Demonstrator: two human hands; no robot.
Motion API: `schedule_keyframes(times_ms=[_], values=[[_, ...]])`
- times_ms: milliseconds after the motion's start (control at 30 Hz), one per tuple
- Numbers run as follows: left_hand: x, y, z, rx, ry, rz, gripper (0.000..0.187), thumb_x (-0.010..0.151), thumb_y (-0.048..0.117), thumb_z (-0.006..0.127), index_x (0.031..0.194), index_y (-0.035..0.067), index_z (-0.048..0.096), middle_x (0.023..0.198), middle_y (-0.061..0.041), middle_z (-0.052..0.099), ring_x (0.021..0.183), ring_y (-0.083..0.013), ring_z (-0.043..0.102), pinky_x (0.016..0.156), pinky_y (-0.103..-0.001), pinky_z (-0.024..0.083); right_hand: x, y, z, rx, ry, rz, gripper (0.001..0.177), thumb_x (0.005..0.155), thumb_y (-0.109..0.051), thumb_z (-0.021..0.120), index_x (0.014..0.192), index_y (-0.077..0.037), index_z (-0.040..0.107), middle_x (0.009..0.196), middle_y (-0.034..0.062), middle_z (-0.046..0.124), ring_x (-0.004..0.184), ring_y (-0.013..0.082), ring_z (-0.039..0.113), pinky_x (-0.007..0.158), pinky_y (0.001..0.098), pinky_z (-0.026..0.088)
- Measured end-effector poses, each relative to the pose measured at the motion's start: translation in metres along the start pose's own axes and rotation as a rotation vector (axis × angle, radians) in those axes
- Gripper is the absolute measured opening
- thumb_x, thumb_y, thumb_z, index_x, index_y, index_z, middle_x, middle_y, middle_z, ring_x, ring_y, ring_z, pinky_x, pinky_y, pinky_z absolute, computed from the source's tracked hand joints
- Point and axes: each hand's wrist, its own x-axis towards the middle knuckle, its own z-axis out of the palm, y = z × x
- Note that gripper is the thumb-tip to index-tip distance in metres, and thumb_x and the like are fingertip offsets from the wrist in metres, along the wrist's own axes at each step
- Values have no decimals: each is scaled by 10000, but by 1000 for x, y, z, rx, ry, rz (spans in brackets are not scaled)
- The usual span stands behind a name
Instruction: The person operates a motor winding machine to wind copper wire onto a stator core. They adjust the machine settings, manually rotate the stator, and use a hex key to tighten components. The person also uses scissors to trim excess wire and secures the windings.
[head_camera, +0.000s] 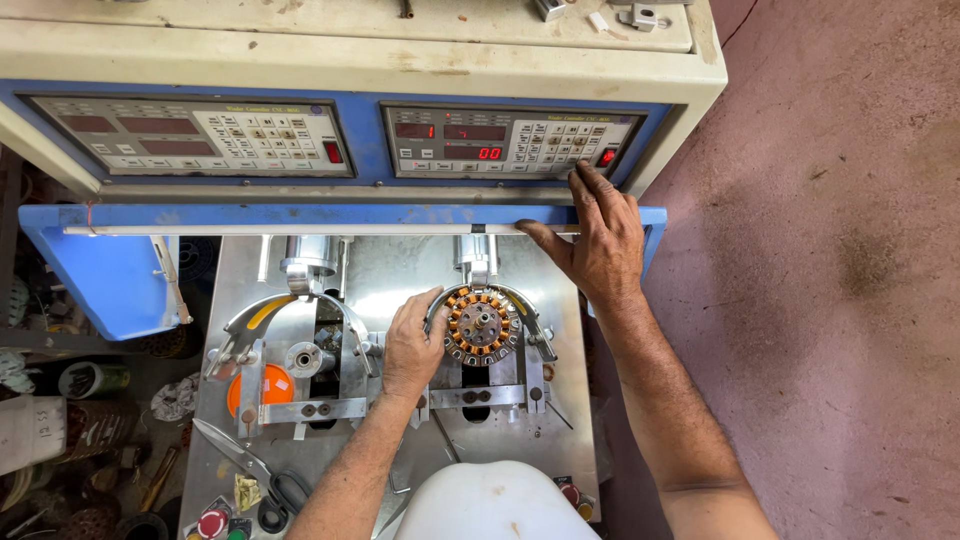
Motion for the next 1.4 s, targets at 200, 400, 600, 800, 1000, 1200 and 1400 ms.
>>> schedule_keyframes(times_ms=[200,400,600,800,1000,1200,1400], values=[[1,2,-1,1,-10,-12,308,997,214,611,1264,66,653,1140,-114,708,1115,-278,667,976,-419,538,1,0,0,20,13,-6,799,825,-578,869,1255,71,690,1318,205,680,1162,304,672,961,424,543],[1,3,-1,4,6,5,309,985,208,631,1255,62,661,1137,-117,714,1109,-292,668,964,-426,538,0,3,2,-19,5,-23,807,838,-597,851,1245,82,693,1303,208,678,1168,298,670,949,414,538],[1,-1,3,30,-9,2,323,994,228,632,1271,65,654,1150,-114,707,1128,-272,664,959,-419,548,2,2,0,-40,-42,-38,797,833,-652,801,1236,30,719,1334,156,682,1050,243,672,886,395,525],[0,-1,3,29,-22,-24,316,996,232,628,1269,75,655,1145,-107,708,1128,-264,665,956,-415,551,3,2,-2,-63,-49,-57,784,853,-653,784,1246,21,716,1374,140,670,1005,220,663,852,382,516],[1,0,1,17,-21,-33,317,989,220,624,1271,78,655,1141,-107,711,1127,-266,668,969,-417,548,4,0,-4,-61,-53,-47,776,863,-639,785,1269,17,711,1392,137,667,1018,221,657,854,384,513],[0,0,1,13,1,-12,318,989,218,627,1270,71,657,1163,-114,705,1142,-278,657,995,-423,535,5,-3,-5,-85,-61,-53,781,865,-650,765,1289,3,707,1392,135,666,1081,238,662,890,390,517],[1,0,0,15,-11,-25,321,990,221,618,1276,77,655,1148,-104,704,1132,-263,661,992,-407,541,7,-4,-5,-107,-73,-46,766,877,-642,753,1290,2,710,1383,135,672,1059,246,661,870,399,515]])
